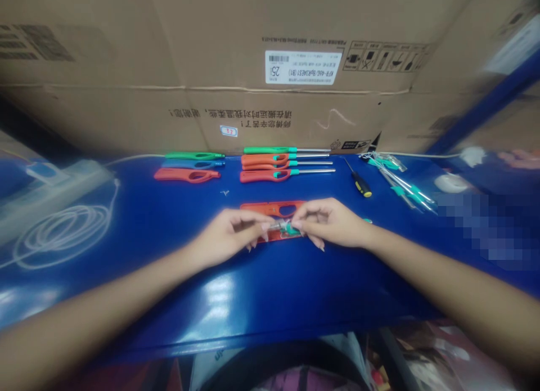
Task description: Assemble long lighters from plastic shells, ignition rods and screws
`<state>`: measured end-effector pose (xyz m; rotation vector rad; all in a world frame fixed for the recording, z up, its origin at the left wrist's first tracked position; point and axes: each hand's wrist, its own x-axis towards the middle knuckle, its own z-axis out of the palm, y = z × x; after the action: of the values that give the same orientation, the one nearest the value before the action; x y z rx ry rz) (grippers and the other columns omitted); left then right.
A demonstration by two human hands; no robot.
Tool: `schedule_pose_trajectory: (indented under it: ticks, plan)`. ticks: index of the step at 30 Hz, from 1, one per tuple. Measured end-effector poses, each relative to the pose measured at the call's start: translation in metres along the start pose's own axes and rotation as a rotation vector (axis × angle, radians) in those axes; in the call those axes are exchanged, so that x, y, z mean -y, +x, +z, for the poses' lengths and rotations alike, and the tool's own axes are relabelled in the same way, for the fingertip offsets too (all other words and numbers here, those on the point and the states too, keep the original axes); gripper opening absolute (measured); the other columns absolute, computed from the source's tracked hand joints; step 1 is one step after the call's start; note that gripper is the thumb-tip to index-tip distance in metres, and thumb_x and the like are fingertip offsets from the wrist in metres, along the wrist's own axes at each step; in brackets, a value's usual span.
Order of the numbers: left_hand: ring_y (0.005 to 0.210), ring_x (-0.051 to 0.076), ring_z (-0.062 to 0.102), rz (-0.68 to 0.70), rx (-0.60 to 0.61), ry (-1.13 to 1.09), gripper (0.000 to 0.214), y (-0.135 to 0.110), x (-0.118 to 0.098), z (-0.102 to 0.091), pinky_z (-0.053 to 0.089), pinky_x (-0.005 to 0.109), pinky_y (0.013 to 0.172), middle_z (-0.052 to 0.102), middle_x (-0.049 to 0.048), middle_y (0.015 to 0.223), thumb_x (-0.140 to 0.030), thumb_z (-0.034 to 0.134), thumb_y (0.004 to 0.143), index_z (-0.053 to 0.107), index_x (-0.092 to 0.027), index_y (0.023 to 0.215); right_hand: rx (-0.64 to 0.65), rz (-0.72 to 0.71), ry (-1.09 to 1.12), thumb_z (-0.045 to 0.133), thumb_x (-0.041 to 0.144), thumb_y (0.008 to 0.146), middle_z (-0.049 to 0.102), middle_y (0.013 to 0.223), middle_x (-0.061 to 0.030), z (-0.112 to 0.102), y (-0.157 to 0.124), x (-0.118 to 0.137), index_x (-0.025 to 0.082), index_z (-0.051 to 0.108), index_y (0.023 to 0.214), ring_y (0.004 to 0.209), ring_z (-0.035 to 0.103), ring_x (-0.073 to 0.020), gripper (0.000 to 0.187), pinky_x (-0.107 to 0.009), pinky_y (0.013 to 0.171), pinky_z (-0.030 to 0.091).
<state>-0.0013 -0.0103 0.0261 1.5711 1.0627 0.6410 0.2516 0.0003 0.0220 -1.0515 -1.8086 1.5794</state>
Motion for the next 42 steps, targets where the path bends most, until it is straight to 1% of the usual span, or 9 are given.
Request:
schedule_pose_trajectory:
  ticks: [6, 13, 19, 25, 28, 34, 38, 42]
  plan:
    - [0.053, 0.010, 0.056, 0.003, 0.009, 0.003, 0.031, 0.0005, 0.0008, 0.0012, 0.048, 0.019, 0.052, 0.065, 0.0002, 0.060, -0.034, 0.069, 0.088, 0.076, -0.011, 0.108, -0.011, -0.010, 0.011, 0.074, 0.043, 0.084, 0.062, 0.058, 0.0025, 0.0007, 0.0006, -0.0014, 0.013, 0.068, 0.089, 0.041, 0.055, -0.0062, 0.031, -0.017, 0.040, 0.048]
    - [0.053, 0.009, 0.055, 0.016, 0.018, -0.004, 0.031, 0.0012, -0.0004, 0.0015, 0.048, 0.019, 0.051, 0.066, 0.0008, 0.062, -0.033, 0.068, 0.088, 0.077, -0.011, 0.107, -0.024, -0.008, 0.037, 0.077, 0.047, 0.080, 0.065, 0.061, 0.0003, 0.0014, 0.0014, -0.0012, 0.011, 0.071, 0.088, 0.041, 0.055, -0.0064, 0.037, -0.019, 0.040, 0.048]
    - [0.054, 0.009, 0.055, 0.027, 0.035, 0.006, 0.032, 0.0008, 0.0013, 0.0011, 0.048, 0.019, 0.051, 0.072, 0.0039, 0.071, -0.034, 0.068, 0.088, 0.076, -0.012, 0.110, -0.029, -0.011, 0.040, 0.078, 0.047, 0.079, 0.065, 0.059, 0.0003, 0.0024, 0.0010, 0.0013, 0.011, 0.072, 0.087, 0.041, 0.054, -0.0067, 0.038, -0.019, 0.040, 0.047]
    - [0.055, 0.010, 0.055, 0.023, 0.030, 0.023, 0.034, -0.0003, 0.0030, 0.0027, 0.047, 0.020, 0.051, 0.073, 0.0058, 0.076, -0.037, 0.067, 0.089, 0.076, -0.012, 0.111, -0.029, -0.011, 0.045, 0.078, 0.048, 0.079, 0.066, 0.060, -0.0002, 0.0031, 0.0005, 0.0007, 0.011, 0.072, 0.087, 0.041, 0.054, -0.0063, 0.038, -0.019, 0.039, 0.047]
    - [0.056, 0.010, 0.056, 0.034, 0.026, 0.017, 0.034, -0.0005, 0.0038, 0.0029, 0.048, 0.020, 0.052, 0.073, 0.0052, 0.075, -0.038, 0.067, 0.089, 0.076, -0.012, 0.110, -0.039, -0.013, 0.050, 0.079, 0.048, 0.078, 0.066, 0.061, -0.0006, 0.0036, 0.0005, 0.0010, 0.011, 0.073, 0.087, 0.041, 0.054, -0.0064, 0.039, -0.019, 0.039, 0.047]
    - [0.052, 0.009, 0.054, 0.083, 0.022, 0.008, 0.033, -0.0005, 0.0045, 0.0036, 0.047, 0.020, 0.051, 0.069, 0.0020, 0.066, -0.038, 0.066, 0.091, 0.077, -0.012, 0.107, -0.051, -0.015, 0.072, 0.080, 0.045, 0.078, 0.068, 0.061, -0.0008, 0.0036, 0.0015, 0.0002, 0.011, 0.073, 0.087, 0.041, 0.054, -0.0063, 0.035, -0.019, 0.040, 0.048]
    - [0.051, 0.009, 0.054, 0.071, 0.007, 0.000, 0.033, -0.0004, 0.0018, 0.0046, 0.047, 0.020, 0.051, 0.068, 0.0014, 0.064, -0.037, 0.065, 0.091, 0.076, -0.011, 0.108, -0.062, -0.022, 0.092, 0.080, 0.045, 0.078, 0.066, 0.057, 0.0005, 0.0017, 0.0025, -0.0017, 0.011, 0.073, 0.087, 0.040, 0.054, -0.0068, 0.035, -0.018, 0.039, 0.047]
    - [0.054, 0.010, 0.057, 0.041, 0.035, 0.016, 0.033, 0.0003, 0.0005, 0.0041, 0.050, 0.021, 0.054, 0.073, 0.0042, 0.074, -0.035, 0.066, 0.090, 0.075, -0.012, 0.113, -0.065, -0.014, 0.105, 0.080, 0.047, 0.077, 0.065, 0.055, 0.0015, 0.0003, 0.0028, 0.0003, 0.012, 0.071, 0.087, 0.039, 0.054, -0.0070, 0.037, -0.019, 0.039, 0.047]
